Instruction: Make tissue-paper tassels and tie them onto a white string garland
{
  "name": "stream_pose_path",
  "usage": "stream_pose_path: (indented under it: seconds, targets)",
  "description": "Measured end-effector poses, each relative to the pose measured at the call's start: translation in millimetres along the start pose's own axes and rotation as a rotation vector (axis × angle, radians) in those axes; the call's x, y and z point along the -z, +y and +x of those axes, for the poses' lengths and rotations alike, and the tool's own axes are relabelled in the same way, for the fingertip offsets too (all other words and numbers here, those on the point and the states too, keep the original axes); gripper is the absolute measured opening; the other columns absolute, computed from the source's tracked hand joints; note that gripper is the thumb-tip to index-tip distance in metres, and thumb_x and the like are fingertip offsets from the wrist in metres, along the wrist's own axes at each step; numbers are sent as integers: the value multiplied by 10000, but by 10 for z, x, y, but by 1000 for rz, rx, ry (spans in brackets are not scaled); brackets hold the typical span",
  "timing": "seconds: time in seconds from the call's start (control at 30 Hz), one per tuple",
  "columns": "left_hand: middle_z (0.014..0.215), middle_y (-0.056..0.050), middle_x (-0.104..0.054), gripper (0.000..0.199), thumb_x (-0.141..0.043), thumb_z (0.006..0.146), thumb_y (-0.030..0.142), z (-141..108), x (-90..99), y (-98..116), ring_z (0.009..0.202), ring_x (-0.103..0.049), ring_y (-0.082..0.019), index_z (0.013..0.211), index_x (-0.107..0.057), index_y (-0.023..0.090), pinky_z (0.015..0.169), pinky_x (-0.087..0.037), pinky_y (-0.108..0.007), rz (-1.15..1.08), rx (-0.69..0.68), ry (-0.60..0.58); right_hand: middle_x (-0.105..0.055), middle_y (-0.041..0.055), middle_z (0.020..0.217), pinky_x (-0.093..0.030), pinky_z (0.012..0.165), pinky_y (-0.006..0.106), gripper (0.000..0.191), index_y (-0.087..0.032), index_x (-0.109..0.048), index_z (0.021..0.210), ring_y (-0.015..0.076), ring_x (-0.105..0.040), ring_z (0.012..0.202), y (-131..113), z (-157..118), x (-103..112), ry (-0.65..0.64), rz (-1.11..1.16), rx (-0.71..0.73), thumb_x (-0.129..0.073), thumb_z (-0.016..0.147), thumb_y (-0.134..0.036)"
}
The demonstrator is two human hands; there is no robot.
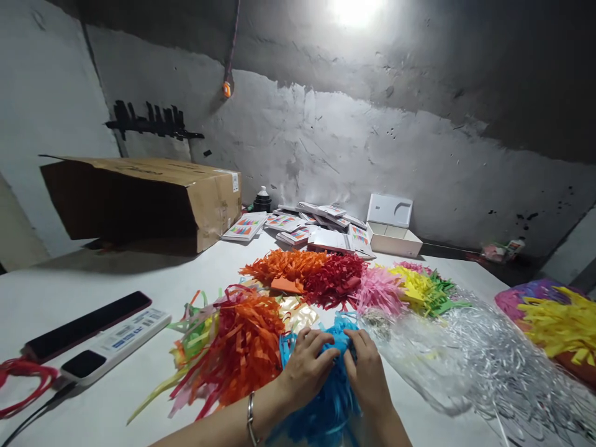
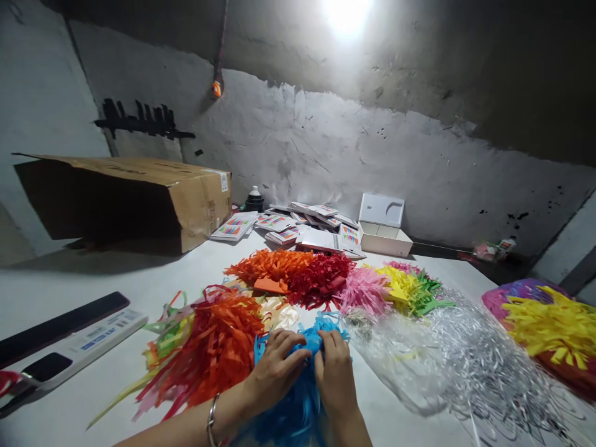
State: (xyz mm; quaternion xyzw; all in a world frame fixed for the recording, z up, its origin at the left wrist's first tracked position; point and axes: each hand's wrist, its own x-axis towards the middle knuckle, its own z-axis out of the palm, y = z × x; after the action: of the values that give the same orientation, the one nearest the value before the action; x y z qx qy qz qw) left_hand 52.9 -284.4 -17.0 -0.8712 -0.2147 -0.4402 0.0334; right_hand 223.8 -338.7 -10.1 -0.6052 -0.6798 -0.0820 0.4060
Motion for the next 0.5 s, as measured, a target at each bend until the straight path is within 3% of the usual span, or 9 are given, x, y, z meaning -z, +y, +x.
stream_pose_path:
  seconds: [0.17, 0.27, 0.37, 0.43, 0.5]
  targets:
    - [1037, -49, -656, 101, -545, 923, 164, -20, -70, 13, 967, -531, -228, 870, -622, 203, 954, -322, -424, 57, -20, -32, -693, 85, 1019, -434, 863, 426, 457, -216, -635, 1209, 268, -653, 907, 18, -34, -67, -64, -270, 37, -500, 811, -35]
    - [1041, -51, -657, 49, -626, 863, 220, -74, -91, 1, 929, -535, -221, 896, -597, 198, 884, -354, -383, 55, -107, -127, -705, 68, 924, -382, 894, 470, 349, -242, -715, 992, 268, -669, 858, 109, -2, -89, -129, -394, 67, -530, 784, -31]
    - [955, -35, -672, 155, -669, 825, 256, -87, -44, -25, 854, -554, -198, 928, -567, 202, 816, -381, -343, -54, -179, -205, -734, 51, 900, -403, 866, 442, 285, -263, -736, 861, 258, -686, 835, 379, 82, -12, -146, -376, 23, -546, 776, -68]
    - [928, -31, -686, 176, -657, 807, 214, -41, 68, -47, 843, -575, -188, 950, -555, 209, 831, -396, -338, -205, -152, -139, -757, 59, 1000, -453, 806, 406, 325, -278, -755, 957, 265, -699, 840, 662, 151, 98, -100, -291, -84, -561, 745, -128]
    - [950, -51, -685, 177, -647, 802, 202, 48, 255, -72, 882, -591, -199, 959, -566, 208, 852, -417, -343, -415, 17, -23, -769, 71, 940, -508, 729, 372, 244, -271, -768, 877, 275, -705, 807, 933, 213, 206, -31, -146, -236, -569, 742, -234]
